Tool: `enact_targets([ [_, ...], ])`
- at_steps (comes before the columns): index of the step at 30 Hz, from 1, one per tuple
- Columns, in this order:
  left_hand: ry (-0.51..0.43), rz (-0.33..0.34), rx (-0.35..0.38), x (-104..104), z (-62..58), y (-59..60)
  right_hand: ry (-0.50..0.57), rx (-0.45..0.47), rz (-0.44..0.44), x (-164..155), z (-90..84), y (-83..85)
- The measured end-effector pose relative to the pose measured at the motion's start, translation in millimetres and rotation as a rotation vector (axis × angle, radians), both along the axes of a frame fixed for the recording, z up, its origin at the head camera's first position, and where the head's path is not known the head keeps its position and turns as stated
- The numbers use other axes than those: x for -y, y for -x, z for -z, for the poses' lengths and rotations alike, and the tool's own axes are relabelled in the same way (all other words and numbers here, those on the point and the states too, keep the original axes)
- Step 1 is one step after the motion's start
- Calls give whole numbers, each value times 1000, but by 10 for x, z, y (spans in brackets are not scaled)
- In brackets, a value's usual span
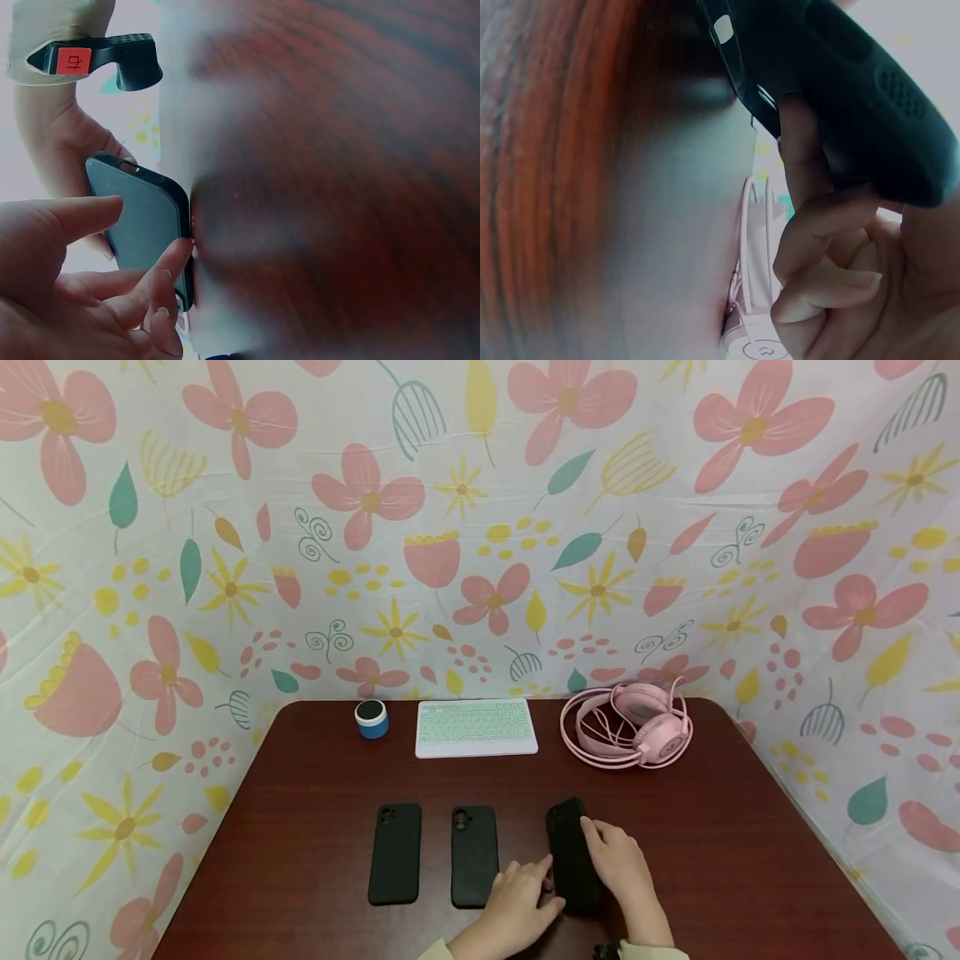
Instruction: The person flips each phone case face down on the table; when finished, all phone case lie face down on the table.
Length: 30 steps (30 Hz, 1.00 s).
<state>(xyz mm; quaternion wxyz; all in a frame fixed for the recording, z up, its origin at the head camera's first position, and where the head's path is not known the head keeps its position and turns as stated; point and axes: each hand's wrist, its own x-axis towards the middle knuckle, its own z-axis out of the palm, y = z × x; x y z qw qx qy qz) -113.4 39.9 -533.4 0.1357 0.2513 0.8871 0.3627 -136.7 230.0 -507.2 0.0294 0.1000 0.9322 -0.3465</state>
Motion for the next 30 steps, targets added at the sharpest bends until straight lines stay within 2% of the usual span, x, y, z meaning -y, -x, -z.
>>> enact_targets([
  [6,-2,2,-9,1,9,-2,32,-12,0,-2,8,-6],
  [14,-22,-1,71,-18,22,12,80,0,-4,-40,27,-21],
  [23,-57,-10,114,-22,23,4,106,-1,-19,-25,4,-26],
  [30,-43,-19,91,-24,22,0,143,-12,-18,-21,-2,-44],
])
